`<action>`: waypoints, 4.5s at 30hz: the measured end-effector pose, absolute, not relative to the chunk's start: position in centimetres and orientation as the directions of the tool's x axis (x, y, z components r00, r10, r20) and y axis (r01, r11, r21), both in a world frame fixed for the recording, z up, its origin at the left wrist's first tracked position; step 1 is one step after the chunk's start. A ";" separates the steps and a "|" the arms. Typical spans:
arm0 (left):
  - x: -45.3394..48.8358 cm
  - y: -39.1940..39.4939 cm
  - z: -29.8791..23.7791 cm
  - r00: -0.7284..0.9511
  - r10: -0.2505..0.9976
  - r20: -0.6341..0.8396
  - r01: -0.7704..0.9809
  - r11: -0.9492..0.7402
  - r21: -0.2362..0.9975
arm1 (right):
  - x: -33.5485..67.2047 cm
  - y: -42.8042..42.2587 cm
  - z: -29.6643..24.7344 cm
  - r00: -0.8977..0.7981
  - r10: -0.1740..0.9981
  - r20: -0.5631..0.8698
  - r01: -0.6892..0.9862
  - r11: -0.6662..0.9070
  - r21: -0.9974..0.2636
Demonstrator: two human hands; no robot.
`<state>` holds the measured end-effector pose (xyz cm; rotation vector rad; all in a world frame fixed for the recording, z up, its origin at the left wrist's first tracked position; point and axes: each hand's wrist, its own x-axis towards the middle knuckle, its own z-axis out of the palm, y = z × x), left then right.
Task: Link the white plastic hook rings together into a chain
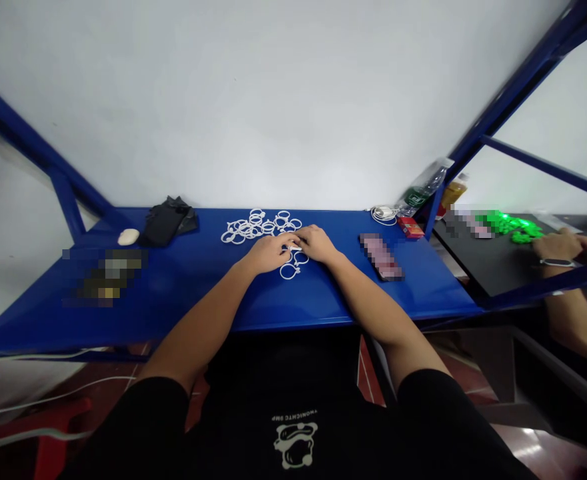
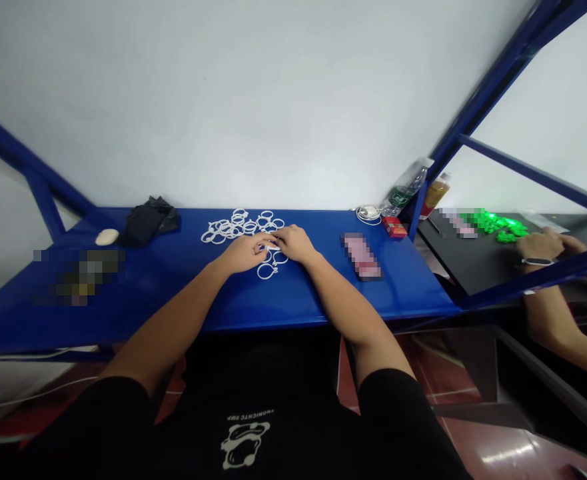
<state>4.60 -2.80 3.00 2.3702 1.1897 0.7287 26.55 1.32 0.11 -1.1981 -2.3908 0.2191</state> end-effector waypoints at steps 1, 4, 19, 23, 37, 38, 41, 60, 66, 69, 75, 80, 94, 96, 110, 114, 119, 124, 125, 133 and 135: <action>4.6 -2.8 3.0 0.516 0.816 0.259 0.613 -0.563 0.554 | 26.6 1.3 0.1 -0.513 0.796 0.322 0.733 0.601 -0.318; 4.5 -2.9 2.8 0.546 0.807 0.224 0.618 -0.568 0.543 | 26.7 1.3 0.0 -0.490 0.812 0.317 0.765 0.575 -0.290; 3.8 -1.0 1.8 0.391 0.872 0.295 0.724 -0.490 0.486 | 26.1 0.2 1.2 -0.282 0.895 0.347 0.720 0.436 -0.539; 3.5 -0.7 1.3 0.388 0.879 0.278 0.739 -0.477 0.476 | 26.2 0.3 1.0 -0.260 0.895 0.362 0.718 0.430 -0.548; 3.8 -1.3 1.9 0.425 0.878 0.221 0.663 -0.468 0.584 | 26.1 0.4 0.9 -0.254 0.865 0.433 0.655 0.483 -0.581; 3.9 -1.3 1.9 0.397 0.889 0.229 0.675 -0.452 0.583 | 26.1 0.4 0.9 -0.259 0.857 0.447 0.645 0.497 -0.580; 3.9 -1.3 1.9 0.314 0.916 0.251 0.699 -0.401 0.592 | 26.1 0.3 0.9 -0.291 0.829 0.477 0.607 0.546 -0.578; 3.1 -0.1 1.5 0.031 0.917 0.397 0.621 -0.329 0.712 | 25.9 -0.8 1.8 -0.371 0.815 0.445 0.629 0.573 -0.526; 2.7 1.0 0.3 0.037 0.945 0.324 0.494 -0.299 0.816 | 25.9 -0.7 1.8 -0.296 0.831 0.472 0.629 0.541 -0.559; 2.7 1.2 0.0 0.042 0.948 0.316 0.511 -0.292 0.808 | 26.0 -0.7 1.8 -0.293 0.840 0.456 0.637 0.527 -0.562; 2.7 1.4 -0.2 0.058 0.960 0.274 0.460 -0.269 0.846 | 26.0 -0.7 1.9 -0.307 0.842 0.443 0.623 0.530 -0.575; 2.9 1.5 -0.5 0.058 0.956 0.289 0.394 -0.288 0.873 | 25.9 -0.7 2.0 -0.299 0.845 0.444 0.655 0.520 -0.548; 3.0 0.1 1.1 0.048 0.933 0.357 0.533 -0.326 0.781 | 26.0 -0.6 2.5 -0.419 0.828 0.373 0.674 0.559 -0.483; 3.0 0.0 1.4 0.056 0.927 0.371 0.563 -0.336 0.755 | 25.9 -0.8 2.4 -0.445 0.807 0.388 0.649 0.589 -0.481; 3.3 0.3 0.4 0.174 0.816 0.551 0.566 -0.541 0.622 | 26.2 -1.7 2.5 -0.623 0.665 0.412 0.602 0.744 -0.290; 3.2 0.2 0.3 0.220 0.809 0.545 0.589 -0.555 0.587 | 26.0 -1.9 2.8 -0.559 0.695 0.453 0.639 0.709 -0.299; 3.5 -0.8 0.8 0.317 0.799 0.512 0.613 -0.584 0.532 | 26.2 -1.8 3.5 -0.208 0.809 0.549 0.693 0.519 -0.501; 4.2 -1.7 1.4 0.468 0.715 0.519 0.621 -0.684 0.383 | 26.2 -1.6 3.4 -0.220 0.842 0.493 0.579 0.520 -0.628; 4.3 -1.7 1.4 0.484 0.705 0.518 0.614 -0.695 0.373 | 26.1 -1.5 3.2 -0.250 0.837 0.486 0.565 0.534 -0.629; 4.0 -1.6 2.2 0.374 0.715 0.590 0.528 -0.688 0.498 | 26.1 -0.5 2.3 -0.110 0.852 0.511 0.406 0.508 -0.760; 3.6 -1.2 2.3 0.301 0.763 0.572 0.566 -0.625 0.537 | 26.2 0.0 2.3 -0.032 0.908 0.417 0.270 0.410 -0.871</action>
